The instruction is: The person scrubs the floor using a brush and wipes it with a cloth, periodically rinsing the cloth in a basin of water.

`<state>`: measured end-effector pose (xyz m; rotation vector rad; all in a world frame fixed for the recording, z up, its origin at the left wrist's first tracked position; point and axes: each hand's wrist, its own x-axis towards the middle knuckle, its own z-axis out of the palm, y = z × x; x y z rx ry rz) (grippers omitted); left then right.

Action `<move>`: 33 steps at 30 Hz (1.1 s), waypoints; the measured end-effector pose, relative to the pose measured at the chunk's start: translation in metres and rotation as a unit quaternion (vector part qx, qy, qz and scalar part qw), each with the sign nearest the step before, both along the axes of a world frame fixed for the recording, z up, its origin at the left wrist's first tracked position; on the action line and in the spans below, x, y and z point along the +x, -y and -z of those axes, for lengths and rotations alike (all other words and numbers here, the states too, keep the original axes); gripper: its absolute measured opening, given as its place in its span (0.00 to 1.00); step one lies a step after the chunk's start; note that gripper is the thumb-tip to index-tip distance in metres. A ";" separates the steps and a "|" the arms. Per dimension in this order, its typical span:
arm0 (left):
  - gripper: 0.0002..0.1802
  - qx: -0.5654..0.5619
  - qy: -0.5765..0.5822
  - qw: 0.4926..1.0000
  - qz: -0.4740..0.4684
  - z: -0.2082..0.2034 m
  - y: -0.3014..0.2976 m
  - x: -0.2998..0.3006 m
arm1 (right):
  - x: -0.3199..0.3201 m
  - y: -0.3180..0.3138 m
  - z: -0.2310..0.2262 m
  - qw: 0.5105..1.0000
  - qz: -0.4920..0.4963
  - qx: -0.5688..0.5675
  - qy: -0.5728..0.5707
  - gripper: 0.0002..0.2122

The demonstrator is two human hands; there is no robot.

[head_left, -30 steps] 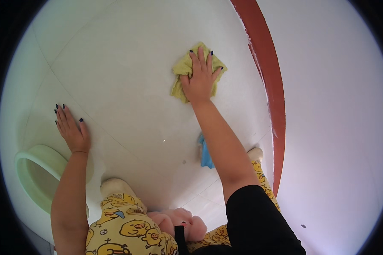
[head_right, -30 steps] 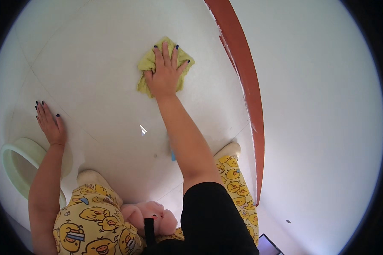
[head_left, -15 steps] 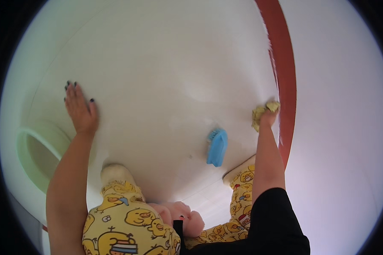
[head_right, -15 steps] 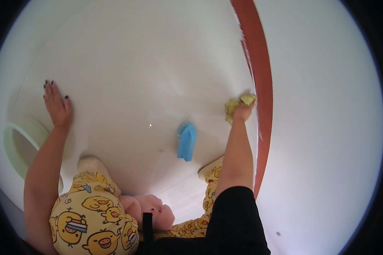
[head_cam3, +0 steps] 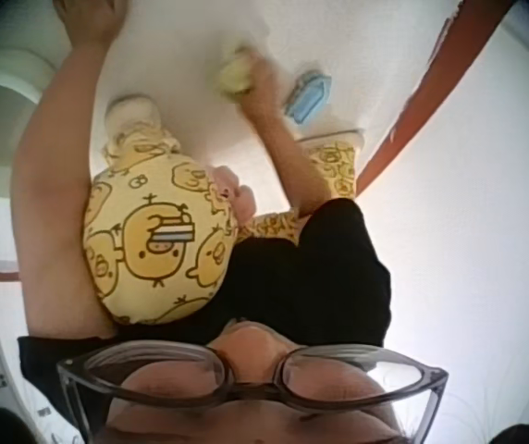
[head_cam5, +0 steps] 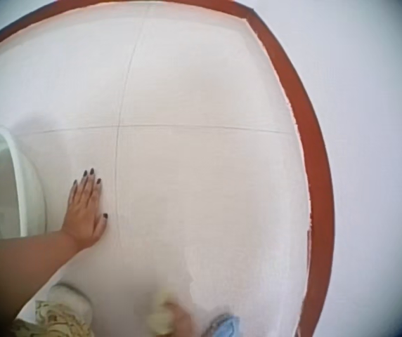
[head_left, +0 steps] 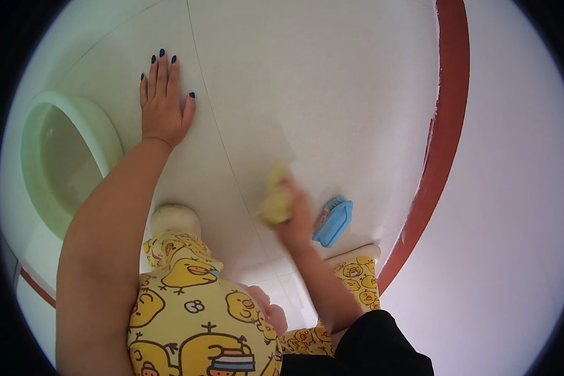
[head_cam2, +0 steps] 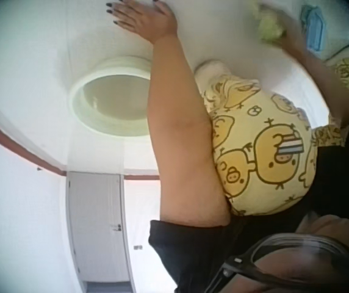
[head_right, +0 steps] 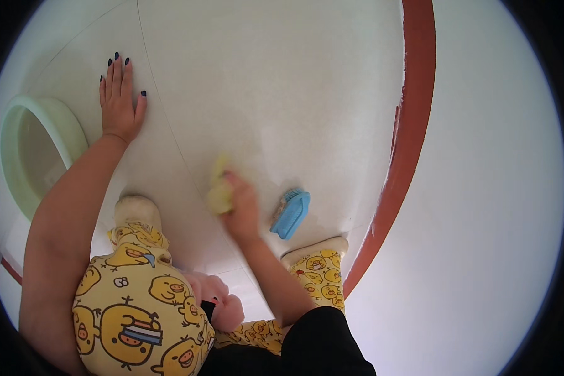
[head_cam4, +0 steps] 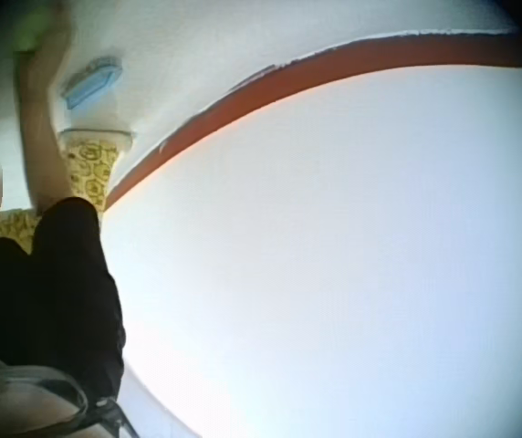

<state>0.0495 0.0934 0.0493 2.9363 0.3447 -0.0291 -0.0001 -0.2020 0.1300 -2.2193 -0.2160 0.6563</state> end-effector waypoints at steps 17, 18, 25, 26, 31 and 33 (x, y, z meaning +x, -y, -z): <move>0.35 0.014 0.021 1.000 0.015 0.007 -0.001 0.001 | -0.105 0.083 0.075 0.932 -0.260 -0.121 0.221 0.17; 0.34 0.025 0.019 0.999 0.014 0.008 -0.002 0.000 | -0.098 0.085 0.074 0.933 -0.259 -0.116 0.223 0.17; 0.34 0.009 0.039 0.999 0.026 0.011 0.004 0.003 | -0.061 0.115 0.088 0.955 -0.098 -0.157 0.232 0.24; 0.34 0.015 0.044 0.999 0.024 0.014 0.002 0.003 | -0.050 0.117 0.089 0.953 -0.075 -0.181 0.229 0.26; 0.34 0.028 0.041 0.999 0.021 0.017 -0.004 -0.001 | 0.041 0.141 0.098 0.936 0.163 -0.224 0.216 0.29; 0.34 0.015 0.056 0.998 0.022 0.015 0.000 0.008 | 0.087 0.182 0.113 0.908 0.290 -0.231 0.196 0.28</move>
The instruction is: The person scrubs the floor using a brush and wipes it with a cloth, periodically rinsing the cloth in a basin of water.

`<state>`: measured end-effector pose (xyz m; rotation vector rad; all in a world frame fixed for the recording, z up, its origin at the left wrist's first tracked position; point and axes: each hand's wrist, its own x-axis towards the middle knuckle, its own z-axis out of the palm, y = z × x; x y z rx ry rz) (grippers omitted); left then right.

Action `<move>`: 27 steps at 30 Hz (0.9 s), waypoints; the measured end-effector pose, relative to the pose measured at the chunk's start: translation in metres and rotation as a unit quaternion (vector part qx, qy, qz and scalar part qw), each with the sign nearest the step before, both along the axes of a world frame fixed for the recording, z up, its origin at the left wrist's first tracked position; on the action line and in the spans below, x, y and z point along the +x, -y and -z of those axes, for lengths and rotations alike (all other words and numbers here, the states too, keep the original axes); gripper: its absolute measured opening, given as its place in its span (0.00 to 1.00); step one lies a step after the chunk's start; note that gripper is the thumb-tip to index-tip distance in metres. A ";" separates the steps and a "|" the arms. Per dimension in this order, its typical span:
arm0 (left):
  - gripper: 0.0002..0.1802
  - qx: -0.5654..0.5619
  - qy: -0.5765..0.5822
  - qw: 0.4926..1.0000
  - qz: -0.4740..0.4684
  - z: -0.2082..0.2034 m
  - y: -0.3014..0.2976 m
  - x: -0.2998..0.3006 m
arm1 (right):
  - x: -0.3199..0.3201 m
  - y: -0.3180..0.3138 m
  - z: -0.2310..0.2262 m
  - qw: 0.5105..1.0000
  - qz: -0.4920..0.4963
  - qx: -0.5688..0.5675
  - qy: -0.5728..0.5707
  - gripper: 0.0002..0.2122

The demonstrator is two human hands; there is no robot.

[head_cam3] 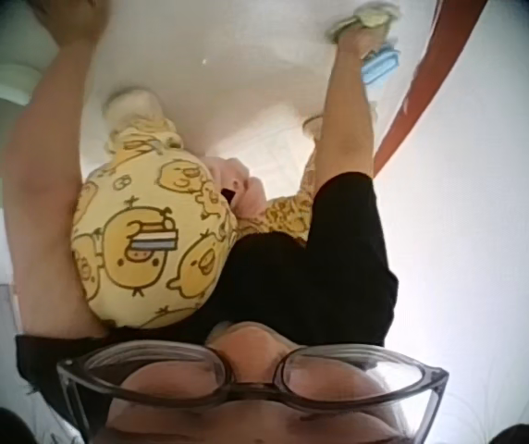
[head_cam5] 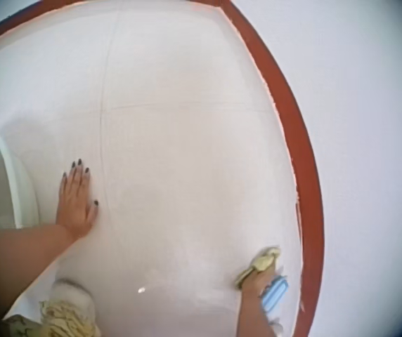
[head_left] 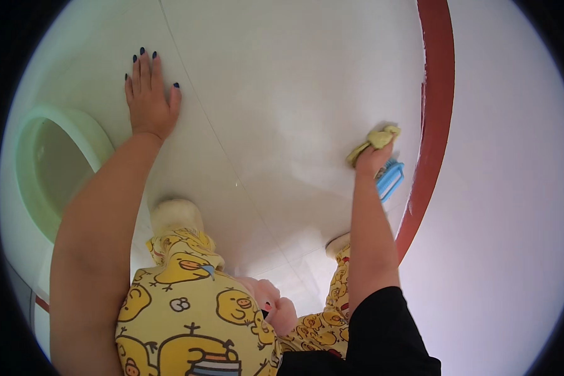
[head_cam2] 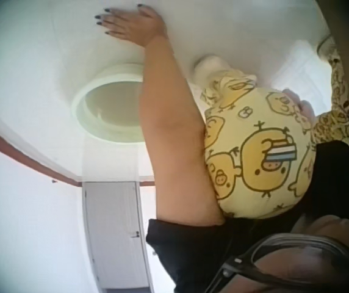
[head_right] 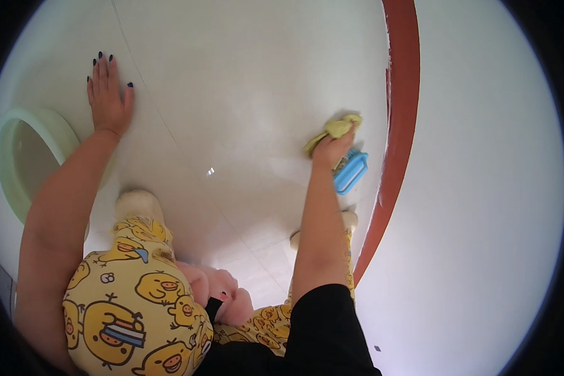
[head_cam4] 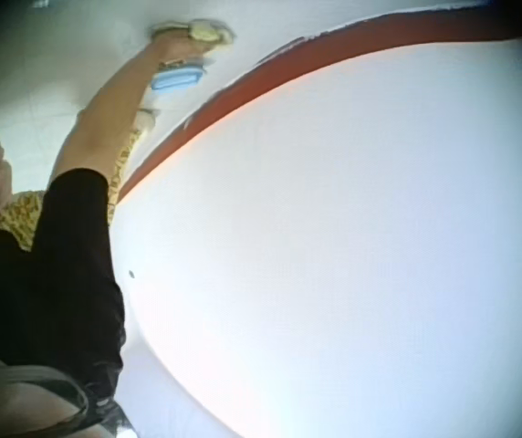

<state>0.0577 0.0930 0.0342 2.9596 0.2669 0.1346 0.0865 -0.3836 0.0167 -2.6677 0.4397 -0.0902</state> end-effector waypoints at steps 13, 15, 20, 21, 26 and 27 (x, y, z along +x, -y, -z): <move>0.36 -0.036 -0.072 0.996 -0.025 -0.018 0.001 -0.005 | -0.080 -0.231 -0.077 0.977 -0.114 0.179 0.010 0.21; 0.36 -0.021 -0.081 0.996 -0.032 -0.015 0.003 -0.002 | -0.125 -0.270 -0.080 0.955 -0.207 0.174 -0.123 0.24; 0.36 -0.020 -0.061 0.998 -0.018 -0.012 0.002 -0.004 | -0.139 -0.281 -0.056 0.910 -0.400 0.078 -0.077 0.28; 0.36 -0.022 -0.063 0.997 -0.022 -0.010 0.002 -0.004 | -0.126 -0.263 -0.049 0.878 -0.457 0.053 -0.134 0.27; 0.36 -0.013 -0.061 0.998 -0.017 -0.011 0.001 -0.006 | -0.021 -0.169 -0.018 0.962 -0.272 0.000 0.013 0.27; 0.36 -0.005 -0.064 0.998 -0.020 -0.011 0.000 -0.005 | -0.004 -0.146 -0.013 0.972 -0.228 -0.056 0.005 0.27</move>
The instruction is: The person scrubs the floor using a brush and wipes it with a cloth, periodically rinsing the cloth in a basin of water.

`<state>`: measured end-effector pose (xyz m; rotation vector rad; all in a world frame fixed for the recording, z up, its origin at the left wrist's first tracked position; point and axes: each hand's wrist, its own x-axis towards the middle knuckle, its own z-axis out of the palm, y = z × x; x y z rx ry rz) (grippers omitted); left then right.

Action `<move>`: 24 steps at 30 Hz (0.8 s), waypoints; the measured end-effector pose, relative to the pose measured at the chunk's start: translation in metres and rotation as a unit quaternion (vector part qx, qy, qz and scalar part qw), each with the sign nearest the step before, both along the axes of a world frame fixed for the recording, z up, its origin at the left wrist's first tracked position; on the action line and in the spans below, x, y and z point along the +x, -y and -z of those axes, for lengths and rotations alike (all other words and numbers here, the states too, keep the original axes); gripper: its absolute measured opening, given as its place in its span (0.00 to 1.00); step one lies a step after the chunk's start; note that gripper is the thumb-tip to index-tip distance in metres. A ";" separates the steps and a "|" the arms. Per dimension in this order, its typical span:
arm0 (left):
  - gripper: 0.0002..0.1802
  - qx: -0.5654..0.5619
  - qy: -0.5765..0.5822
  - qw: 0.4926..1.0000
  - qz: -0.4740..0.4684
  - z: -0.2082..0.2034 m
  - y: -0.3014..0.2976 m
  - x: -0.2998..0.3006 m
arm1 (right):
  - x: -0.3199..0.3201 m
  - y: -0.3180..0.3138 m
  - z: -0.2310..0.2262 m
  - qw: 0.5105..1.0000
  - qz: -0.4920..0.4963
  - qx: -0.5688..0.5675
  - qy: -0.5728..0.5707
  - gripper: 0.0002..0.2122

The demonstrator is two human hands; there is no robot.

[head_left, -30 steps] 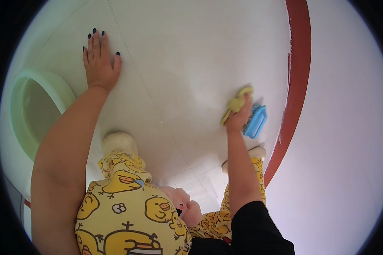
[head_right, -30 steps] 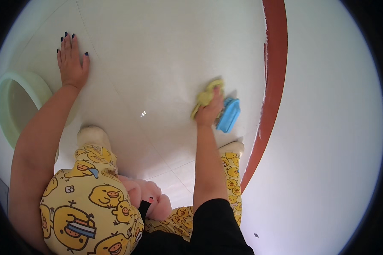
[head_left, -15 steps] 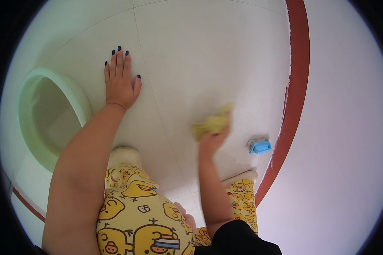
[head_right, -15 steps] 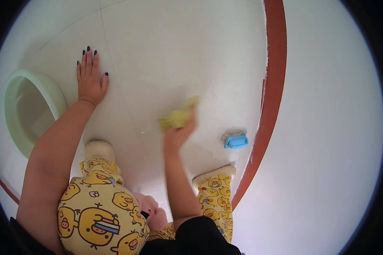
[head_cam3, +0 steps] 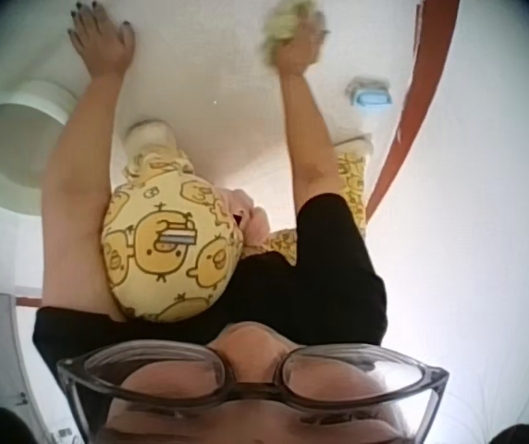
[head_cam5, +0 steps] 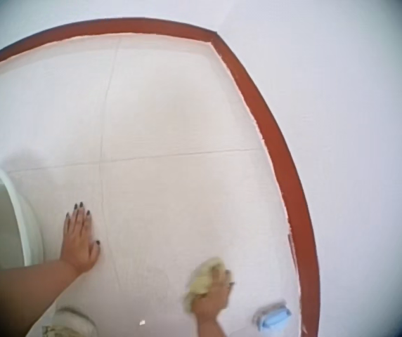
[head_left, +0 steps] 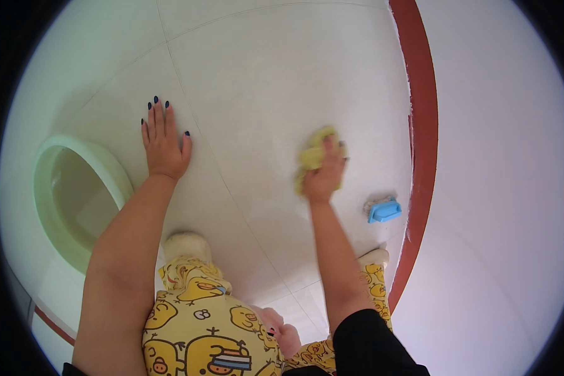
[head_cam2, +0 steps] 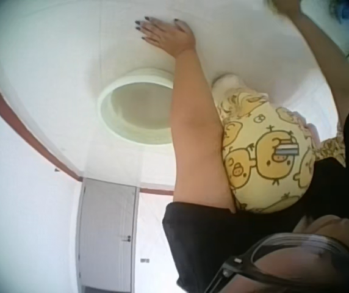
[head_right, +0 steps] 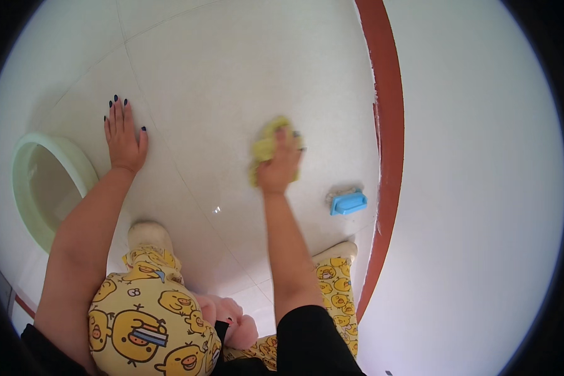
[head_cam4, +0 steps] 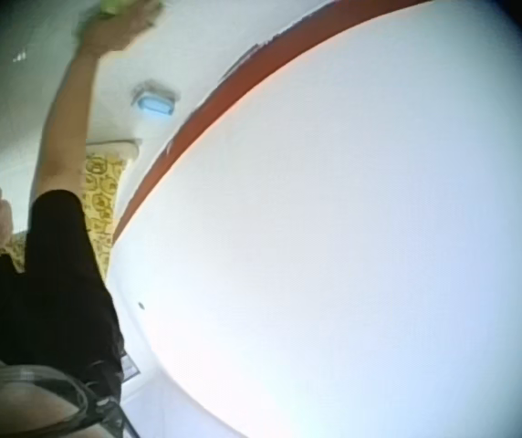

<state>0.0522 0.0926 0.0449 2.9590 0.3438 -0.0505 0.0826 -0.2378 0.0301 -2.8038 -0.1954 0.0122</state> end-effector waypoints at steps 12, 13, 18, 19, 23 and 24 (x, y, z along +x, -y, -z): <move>0.38 -0.035 -0.029 0.999 -0.014 -0.009 0.000 -0.001 | 0.028 -0.030 -0.018 0.952 0.161 0.260 -0.013 0.19; 0.38 -0.033 -0.025 0.999 -0.017 -0.011 0.000 0.002 | 0.015 -0.060 -0.019 0.969 0.050 0.241 0.006 0.19; 0.37 -0.033 -0.017 0.999 -0.009 -0.009 0.003 0.005 | -0.009 -0.162 -0.030 0.964 -0.225 0.126 -0.060 0.27; 0.37 -0.031 -0.019 0.999 -0.008 -0.008 0.003 0.004 | -0.002 -0.163 -0.026 0.962 -0.241 0.118 -0.044 0.24; 0.37 -0.019 -0.025 0.999 -0.007 -0.005 0.003 0.002 | 0.047 -0.119 -0.006 0.979 -0.193 0.058 -0.022 0.26; 0.37 -0.025 -0.029 0.999 -0.014 -0.006 0.004 0.005 | 0.063 -0.094 0.003 0.989 -0.148 0.023 -0.009 0.29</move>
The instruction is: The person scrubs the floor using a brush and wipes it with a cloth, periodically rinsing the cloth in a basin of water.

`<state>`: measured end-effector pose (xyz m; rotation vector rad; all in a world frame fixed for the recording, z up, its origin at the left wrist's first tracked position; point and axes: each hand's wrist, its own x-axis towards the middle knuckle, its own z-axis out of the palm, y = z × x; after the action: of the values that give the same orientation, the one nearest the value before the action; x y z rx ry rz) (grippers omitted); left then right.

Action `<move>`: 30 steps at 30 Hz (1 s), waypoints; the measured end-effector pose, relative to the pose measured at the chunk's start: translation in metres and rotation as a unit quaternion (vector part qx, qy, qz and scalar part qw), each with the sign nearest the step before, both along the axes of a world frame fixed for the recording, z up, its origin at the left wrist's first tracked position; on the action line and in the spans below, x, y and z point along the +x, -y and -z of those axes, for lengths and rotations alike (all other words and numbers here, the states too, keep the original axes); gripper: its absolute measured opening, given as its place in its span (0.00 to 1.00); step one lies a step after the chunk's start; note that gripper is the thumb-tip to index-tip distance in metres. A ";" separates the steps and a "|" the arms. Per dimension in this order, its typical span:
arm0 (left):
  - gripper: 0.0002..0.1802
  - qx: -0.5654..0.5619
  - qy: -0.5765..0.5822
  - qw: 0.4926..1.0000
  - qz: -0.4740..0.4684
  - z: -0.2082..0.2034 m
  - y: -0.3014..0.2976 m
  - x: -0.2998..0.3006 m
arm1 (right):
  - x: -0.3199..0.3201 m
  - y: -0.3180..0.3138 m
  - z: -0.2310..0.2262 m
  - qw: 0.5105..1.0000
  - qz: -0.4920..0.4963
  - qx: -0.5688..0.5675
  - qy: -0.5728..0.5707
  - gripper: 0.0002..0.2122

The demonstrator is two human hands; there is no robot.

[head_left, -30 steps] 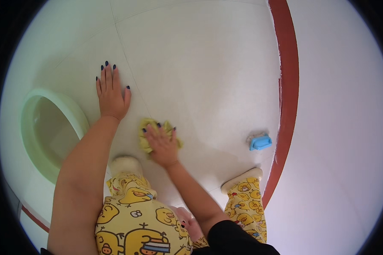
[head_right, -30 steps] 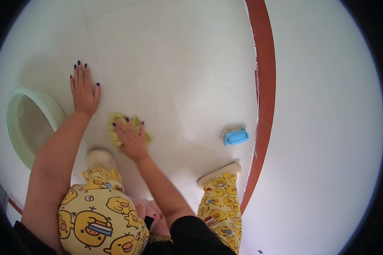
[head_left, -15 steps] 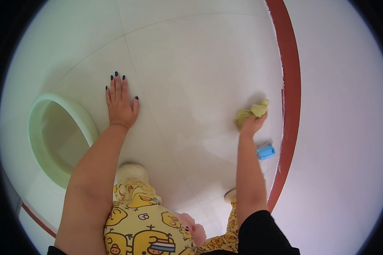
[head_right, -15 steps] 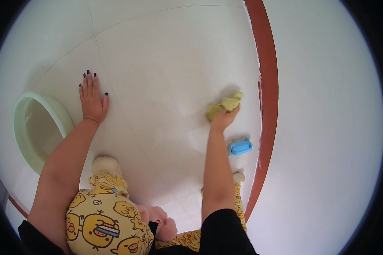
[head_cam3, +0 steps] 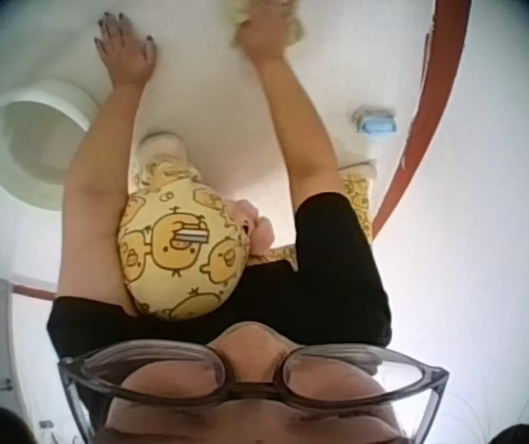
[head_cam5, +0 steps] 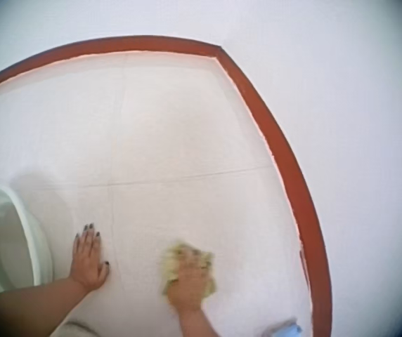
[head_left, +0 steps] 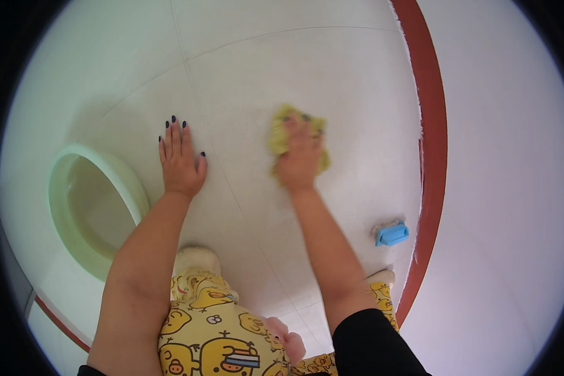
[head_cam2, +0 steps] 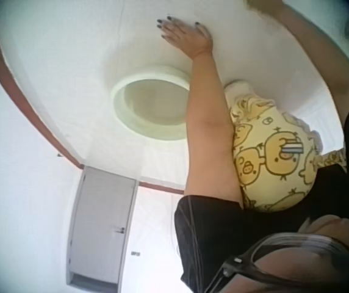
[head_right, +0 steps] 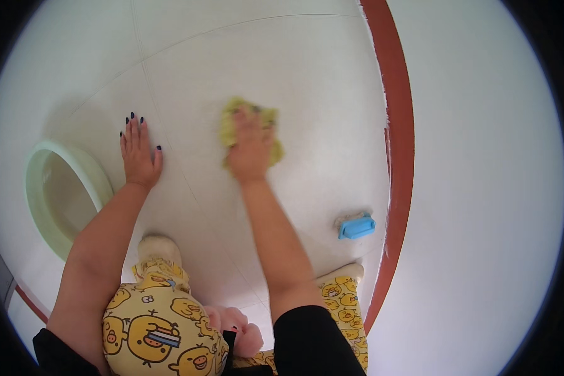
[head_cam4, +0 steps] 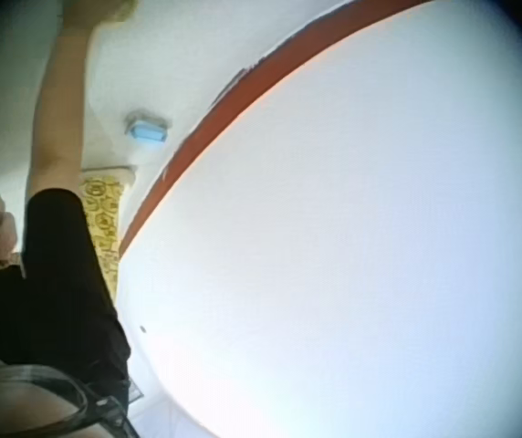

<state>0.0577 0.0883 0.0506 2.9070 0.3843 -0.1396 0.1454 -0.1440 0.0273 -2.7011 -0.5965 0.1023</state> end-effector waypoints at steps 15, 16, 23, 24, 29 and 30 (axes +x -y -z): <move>0.37 0.016 0.017 1.000 0.015 0.008 -0.006 -0.008 | -0.031 0.178 0.005 0.949 0.312 -0.046 -0.007 0.28; 0.37 0.020 0.022 0.999 0.012 0.007 -0.007 -0.008 | -0.035 0.176 0.003 0.950 0.310 -0.040 -0.003 0.28; 0.35 -0.048 0.020 0.996 0.078 -0.021 -0.010 -0.005 | -0.047 0.166 -0.011 0.944 0.315 -0.041 -0.084 0.30; 0.34 -0.075 0.013 0.993 0.093 -0.027 -0.009 -0.010 | -0.048 0.162 -0.012 0.944 0.313 -0.049 -0.098 0.30; 0.28 -0.167 -0.050 0.976 0.130 -0.051 -0.005 -0.038 | -0.073 0.153 -0.008 0.957 0.271 -0.045 -0.089 0.31; 0.28 -0.164 -0.049 0.978 0.122 -0.056 -0.006 -0.044 | -0.079 0.149 -0.007 0.959 0.263 -0.050 -0.095 0.31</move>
<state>0.0134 0.0939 0.1063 2.6140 0.0114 -0.3508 0.0667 -0.2933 0.0342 -2.8035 0.1951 0.2513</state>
